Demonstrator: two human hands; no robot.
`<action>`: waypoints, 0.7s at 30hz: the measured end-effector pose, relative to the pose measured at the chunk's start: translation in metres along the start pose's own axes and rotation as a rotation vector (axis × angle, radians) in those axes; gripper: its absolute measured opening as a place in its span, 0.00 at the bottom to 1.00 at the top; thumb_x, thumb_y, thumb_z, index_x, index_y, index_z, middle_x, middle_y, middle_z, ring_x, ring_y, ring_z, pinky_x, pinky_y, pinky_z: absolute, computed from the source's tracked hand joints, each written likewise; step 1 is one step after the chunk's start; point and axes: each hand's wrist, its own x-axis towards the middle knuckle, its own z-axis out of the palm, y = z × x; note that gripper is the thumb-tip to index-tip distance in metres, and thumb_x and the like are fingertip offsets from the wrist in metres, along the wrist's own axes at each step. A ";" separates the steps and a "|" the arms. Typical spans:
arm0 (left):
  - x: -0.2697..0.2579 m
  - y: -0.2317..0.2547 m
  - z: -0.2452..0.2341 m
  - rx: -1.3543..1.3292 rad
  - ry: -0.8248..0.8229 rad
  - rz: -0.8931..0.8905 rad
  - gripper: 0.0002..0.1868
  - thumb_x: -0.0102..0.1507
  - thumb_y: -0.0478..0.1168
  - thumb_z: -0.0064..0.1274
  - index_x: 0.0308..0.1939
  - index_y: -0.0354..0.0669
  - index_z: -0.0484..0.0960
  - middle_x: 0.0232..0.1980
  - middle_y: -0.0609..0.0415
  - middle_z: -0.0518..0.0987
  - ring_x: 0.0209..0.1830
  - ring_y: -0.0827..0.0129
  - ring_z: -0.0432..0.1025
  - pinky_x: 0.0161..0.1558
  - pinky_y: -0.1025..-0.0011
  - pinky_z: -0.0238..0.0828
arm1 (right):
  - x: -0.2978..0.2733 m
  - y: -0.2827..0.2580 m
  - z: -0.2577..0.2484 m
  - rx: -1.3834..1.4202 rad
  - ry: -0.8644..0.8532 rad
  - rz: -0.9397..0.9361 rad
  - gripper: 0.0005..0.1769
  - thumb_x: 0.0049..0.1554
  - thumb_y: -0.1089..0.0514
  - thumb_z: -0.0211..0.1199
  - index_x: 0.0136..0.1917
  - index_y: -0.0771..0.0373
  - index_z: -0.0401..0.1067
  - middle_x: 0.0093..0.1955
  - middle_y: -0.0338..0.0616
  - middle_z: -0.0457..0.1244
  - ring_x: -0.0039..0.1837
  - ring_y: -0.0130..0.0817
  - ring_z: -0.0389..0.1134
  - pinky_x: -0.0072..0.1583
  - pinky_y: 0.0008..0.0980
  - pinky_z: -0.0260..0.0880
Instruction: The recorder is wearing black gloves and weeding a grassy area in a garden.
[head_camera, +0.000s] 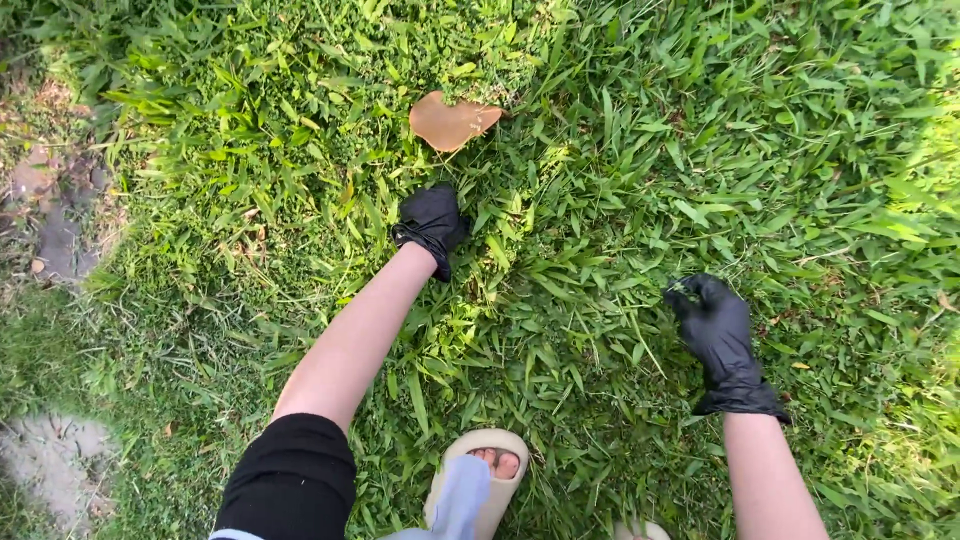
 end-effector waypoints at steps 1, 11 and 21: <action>0.012 -0.004 0.021 -0.002 0.006 0.006 0.23 0.54 0.57 0.62 0.41 0.42 0.83 0.41 0.43 0.82 0.41 0.48 0.78 0.43 0.52 0.76 | -0.002 -0.018 0.009 -0.002 0.007 -0.004 0.09 0.55 0.66 0.70 0.50 0.65 0.74 0.47 0.41 0.69 0.49 0.27 0.67 0.53 0.29 0.70; -0.041 0.060 0.014 0.034 -0.147 0.392 0.12 0.55 0.50 0.54 0.29 0.49 0.86 0.31 0.48 0.82 0.31 0.53 0.78 0.37 0.57 0.75 | -0.008 -0.076 0.107 0.105 -0.132 0.104 0.11 0.55 0.61 0.72 0.51 0.63 0.77 0.43 0.39 0.71 0.44 0.25 0.69 0.47 0.27 0.68; 0.028 0.061 -0.031 -0.391 0.170 0.116 0.16 0.61 0.48 0.49 0.46 0.43 0.80 0.41 0.40 0.82 0.36 0.48 0.77 0.37 0.53 0.74 | 0.018 -0.092 0.124 0.172 0.012 -0.069 0.12 0.58 0.64 0.67 0.56 0.64 0.78 0.49 0.42 0.72 0.50 0.26 0.70 0.54 0.27 0.69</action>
